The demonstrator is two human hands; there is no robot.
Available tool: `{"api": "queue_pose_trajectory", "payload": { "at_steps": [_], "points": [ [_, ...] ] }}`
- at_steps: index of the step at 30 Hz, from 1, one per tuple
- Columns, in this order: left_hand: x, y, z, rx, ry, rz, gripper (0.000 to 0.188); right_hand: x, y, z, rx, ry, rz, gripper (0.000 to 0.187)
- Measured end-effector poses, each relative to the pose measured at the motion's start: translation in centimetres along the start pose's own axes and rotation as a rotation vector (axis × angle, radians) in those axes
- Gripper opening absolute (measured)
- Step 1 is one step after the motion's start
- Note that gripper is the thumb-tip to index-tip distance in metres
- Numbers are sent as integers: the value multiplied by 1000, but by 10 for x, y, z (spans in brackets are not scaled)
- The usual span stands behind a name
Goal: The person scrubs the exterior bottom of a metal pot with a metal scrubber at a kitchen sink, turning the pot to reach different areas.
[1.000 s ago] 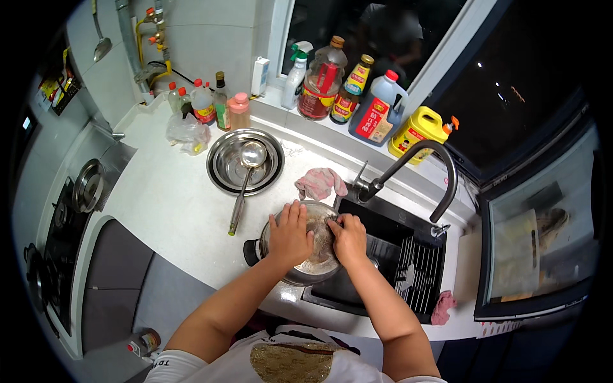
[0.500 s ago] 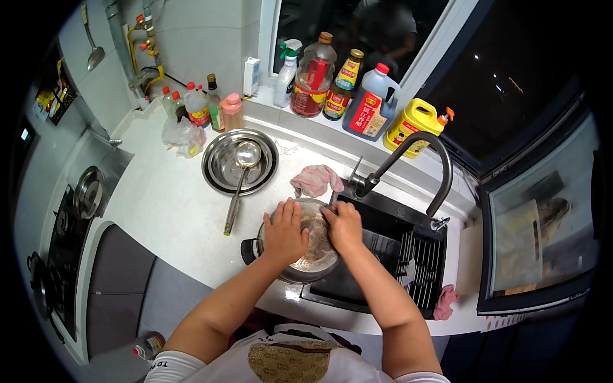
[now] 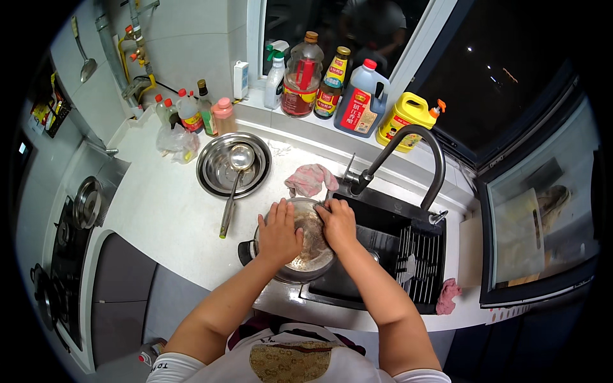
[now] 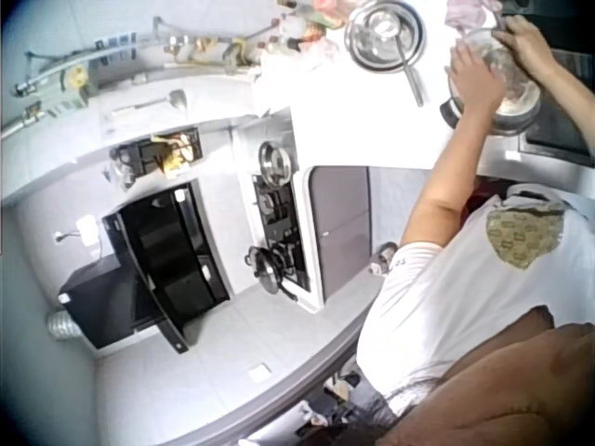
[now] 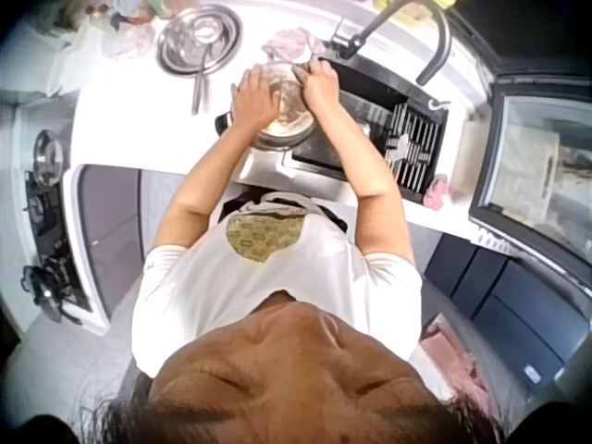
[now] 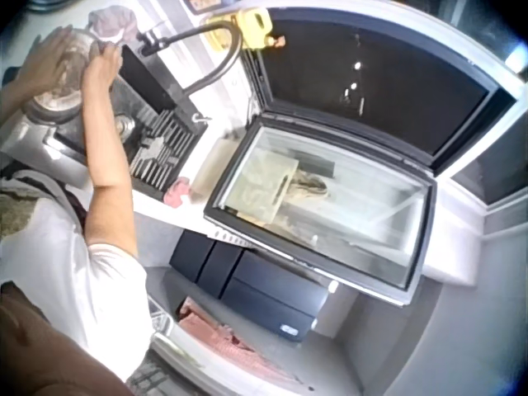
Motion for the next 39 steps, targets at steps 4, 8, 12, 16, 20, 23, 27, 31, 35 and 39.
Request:
{"api": "queue_pose_trajectory", "payload": {
  "at_steps": [4,8,12,16,20,23,27,31,35,39],
  "points": [
    [2,0,-3,1,-6,14,67,-9,-8,2,-39,9,-26,27],
    [3,-1,-4,-2,-9,35,68,-21,-26,10,-82,-3,-85,25],
    [-1,-1,0,-4,4,2,69,-7,1,7,-98,21,-66,29],
    [0,-1,-2,-8,-18,11,69,-14,-2,14,-155,29,-113,28],
    [0,-2,-3,-20,-37,14,68,-25,-10,20,-169,39,-174,26],
    [-1,-2,1,-6,-42,11,68,-11,2,10,-138,10,-67,22],
    [-1,-2,-2,-18,-32,17,68,-6,-2,-8,-114,-76,-50,18],
    [-1,-4,-2,-15,-37,34,68,-1,-13,-19,-123,-233,-84,23],
    [-3,-2,-1,-14,-43,34,67,4,9,-15,-104,-274,-93,18],
    [1,-3,-3,-11,-66,67,67,8,-8,-20,-215,-317,-32,14]
  ]
}}
Point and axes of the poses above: each hand's wrist, its own y-axis towards the middle knuckle, its own x-axis out of the palm, z = x × y, the point moved 1 cm from there along y, towards the middle knuckle, and after that the axes turned 3 degrees about y, right-handed, at the moved point
